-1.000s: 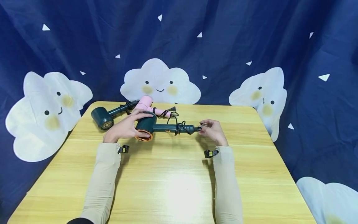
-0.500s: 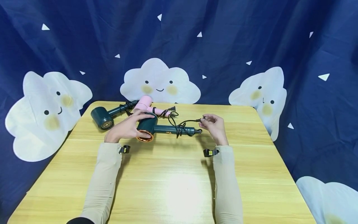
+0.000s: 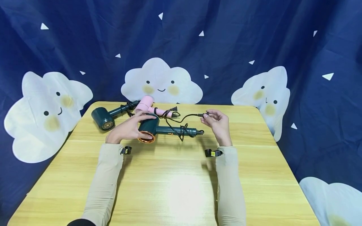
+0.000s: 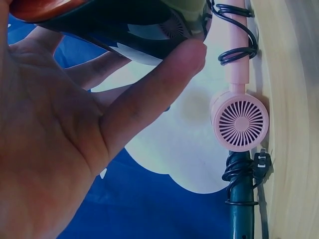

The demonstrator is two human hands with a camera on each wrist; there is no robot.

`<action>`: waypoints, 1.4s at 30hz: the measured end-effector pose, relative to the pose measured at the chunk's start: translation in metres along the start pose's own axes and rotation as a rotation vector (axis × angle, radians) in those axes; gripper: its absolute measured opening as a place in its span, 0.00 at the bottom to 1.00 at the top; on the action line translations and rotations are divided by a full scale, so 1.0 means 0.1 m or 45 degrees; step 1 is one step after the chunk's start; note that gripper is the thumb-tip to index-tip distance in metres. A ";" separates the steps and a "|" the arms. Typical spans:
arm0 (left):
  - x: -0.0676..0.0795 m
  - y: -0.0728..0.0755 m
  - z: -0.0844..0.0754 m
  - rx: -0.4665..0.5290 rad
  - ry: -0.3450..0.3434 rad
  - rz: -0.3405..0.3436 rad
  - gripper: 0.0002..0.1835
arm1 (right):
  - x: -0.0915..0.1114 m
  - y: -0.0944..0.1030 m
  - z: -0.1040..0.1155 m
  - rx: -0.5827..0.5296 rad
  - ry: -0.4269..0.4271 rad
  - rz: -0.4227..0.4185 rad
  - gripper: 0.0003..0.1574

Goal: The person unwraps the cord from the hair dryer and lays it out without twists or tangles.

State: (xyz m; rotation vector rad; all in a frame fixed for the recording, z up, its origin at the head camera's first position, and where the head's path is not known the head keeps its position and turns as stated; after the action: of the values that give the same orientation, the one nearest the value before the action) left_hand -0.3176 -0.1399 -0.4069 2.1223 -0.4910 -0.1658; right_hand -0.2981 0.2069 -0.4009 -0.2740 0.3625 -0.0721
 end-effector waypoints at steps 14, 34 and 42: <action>-0.02 -0.01 0.01 0.021 0.017 0.017 0.45 | 0.07 -0.19 0.23 -0.075 0.059 0.079 0.15; 0.00 0.00 0.05 0.064 0.005 0.011 0.46 | 0.18 -0.38 0.42 0.093 0.015 0.390 0.15; 0.01 0.04 0.03 0.047 -0.018 -0.034 0.46 | 0.22 -0.41 0.42 0.228 -0.042 0.518 0.19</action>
State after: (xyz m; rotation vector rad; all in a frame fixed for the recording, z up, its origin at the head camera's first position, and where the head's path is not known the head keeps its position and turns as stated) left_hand -0.3189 -0.1449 -0.4051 2.1654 -0.4777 -0.1879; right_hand -0.2637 0.1751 -0.3591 -0.0209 0.3702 0.2983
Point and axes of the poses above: each hand's wrist, its own x-axis away from the middle knuckle, its own y-axis out of the back of the hand, z = x × y, the point moved 6 cm from there along -x, towards the middle knuckle, and after that the axes turned 12 degrees about y, right-handed, at the moved point
